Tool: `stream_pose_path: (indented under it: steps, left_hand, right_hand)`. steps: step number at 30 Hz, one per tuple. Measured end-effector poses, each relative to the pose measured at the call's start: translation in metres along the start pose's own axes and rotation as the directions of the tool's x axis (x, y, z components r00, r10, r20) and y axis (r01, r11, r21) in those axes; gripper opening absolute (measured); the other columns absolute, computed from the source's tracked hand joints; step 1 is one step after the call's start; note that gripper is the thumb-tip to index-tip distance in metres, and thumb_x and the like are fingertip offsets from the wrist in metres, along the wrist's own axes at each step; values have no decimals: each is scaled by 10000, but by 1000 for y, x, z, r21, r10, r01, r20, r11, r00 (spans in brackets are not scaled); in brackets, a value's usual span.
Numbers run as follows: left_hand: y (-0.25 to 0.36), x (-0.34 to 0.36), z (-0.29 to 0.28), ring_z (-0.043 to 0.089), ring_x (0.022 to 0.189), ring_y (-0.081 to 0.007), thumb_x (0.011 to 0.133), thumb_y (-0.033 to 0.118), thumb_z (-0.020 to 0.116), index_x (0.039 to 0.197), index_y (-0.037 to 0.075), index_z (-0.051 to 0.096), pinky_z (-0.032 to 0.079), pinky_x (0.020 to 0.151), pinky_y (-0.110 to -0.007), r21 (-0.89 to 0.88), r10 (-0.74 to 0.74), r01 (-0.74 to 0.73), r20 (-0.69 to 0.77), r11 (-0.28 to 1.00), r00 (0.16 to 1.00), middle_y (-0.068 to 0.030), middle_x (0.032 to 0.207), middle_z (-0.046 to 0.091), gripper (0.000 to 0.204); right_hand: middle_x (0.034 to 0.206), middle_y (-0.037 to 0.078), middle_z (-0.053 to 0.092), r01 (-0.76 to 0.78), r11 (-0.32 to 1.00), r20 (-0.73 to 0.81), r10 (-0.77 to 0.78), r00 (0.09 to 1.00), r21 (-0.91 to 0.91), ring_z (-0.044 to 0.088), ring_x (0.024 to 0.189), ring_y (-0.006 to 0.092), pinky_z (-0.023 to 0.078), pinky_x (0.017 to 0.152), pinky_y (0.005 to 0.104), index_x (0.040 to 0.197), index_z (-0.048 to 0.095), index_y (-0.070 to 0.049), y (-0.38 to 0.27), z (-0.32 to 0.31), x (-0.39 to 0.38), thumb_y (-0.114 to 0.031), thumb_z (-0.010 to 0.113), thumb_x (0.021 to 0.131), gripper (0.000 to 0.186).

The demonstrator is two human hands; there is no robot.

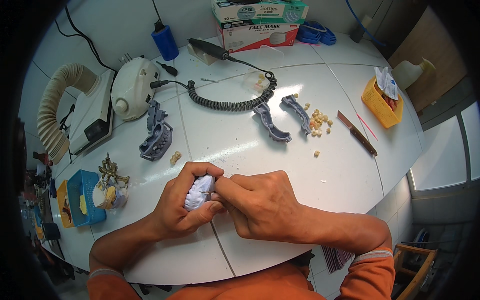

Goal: Carving or trimming a plaster dental impression model with a small hand tool.

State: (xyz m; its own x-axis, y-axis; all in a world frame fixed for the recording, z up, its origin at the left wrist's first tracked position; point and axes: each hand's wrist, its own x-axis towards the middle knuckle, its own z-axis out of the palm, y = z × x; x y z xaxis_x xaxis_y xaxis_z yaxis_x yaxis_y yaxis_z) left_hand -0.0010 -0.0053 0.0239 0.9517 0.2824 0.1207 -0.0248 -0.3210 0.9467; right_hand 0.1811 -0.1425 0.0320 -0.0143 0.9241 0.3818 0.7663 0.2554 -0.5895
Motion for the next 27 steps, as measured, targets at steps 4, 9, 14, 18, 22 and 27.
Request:
stream_pose_path:
  steps: [4,9,14,18,22,27]
  left_hand:
    - [-2,1,1,707,943,-200,996,187,734,1384,16,482,556,830,-326,21,49,-49,-11,999,999,-123,1053,696,493]
    - [-7,1,0,714,974,-188,1003,223,739,1395,15,472,559,839,-316,-84,-10,9,-13,996,1000,-120,1077,698,518]
    - [-22,0,6,718,1055,-197,972,401,780,1450,16,424,588,906,-333,-386,-14,9,-9,922,1000,-136,1235,657,710]
    - [-25,1,4,694,1155,-260,939,579,701,1532,23,334,597,1005,-391,-536,-28,40,31,843,999,-158,1366,548,892]
    - [-23,3,2,677,1203,-294,960,770,469,1588,38,269,591,1033,-403,-555,-55,80,62,828,997,-153,1343,526,984]
    - [-14,9,-3,676,1212,-311,979,798,327,1607,47,255,591,1040,-423,-557,-155,175,84,812,984,-154,1313,547,982]
  right_hand:
    - [702,54,660,24,1000,-13,-24,1000,16,636,529,254,466,454,364,891,649,-73,3,2,-1,-57,718,817,102]
    - [701,63,639,26,999,-76,-23,997,38,616,524,257,454,460,371,912,651,-57,8,6,2,-62,695,885,51]
    - [756,93,585,-30,999,-123,32,992,16,584,557,259,457,502,388,987,674,-14,2,-5,10,-55,641,979,53]
    - [834,120,576,13,998,-184,0,983,69,581,608,279,481,558,406,1050,663,18,6,-3,9,-33,629,984,91]
    - [864,129,586,61,995,-211,-44,977,77,597,618,299,499,568,416,1071,643,19,13,3,6,-23,636,970,109]
    - [855,123,634,7,1000,-153,-10,988,-21,642,622,302,502,539,400,1058,639,10,14,0,6,-31,652,966,102]
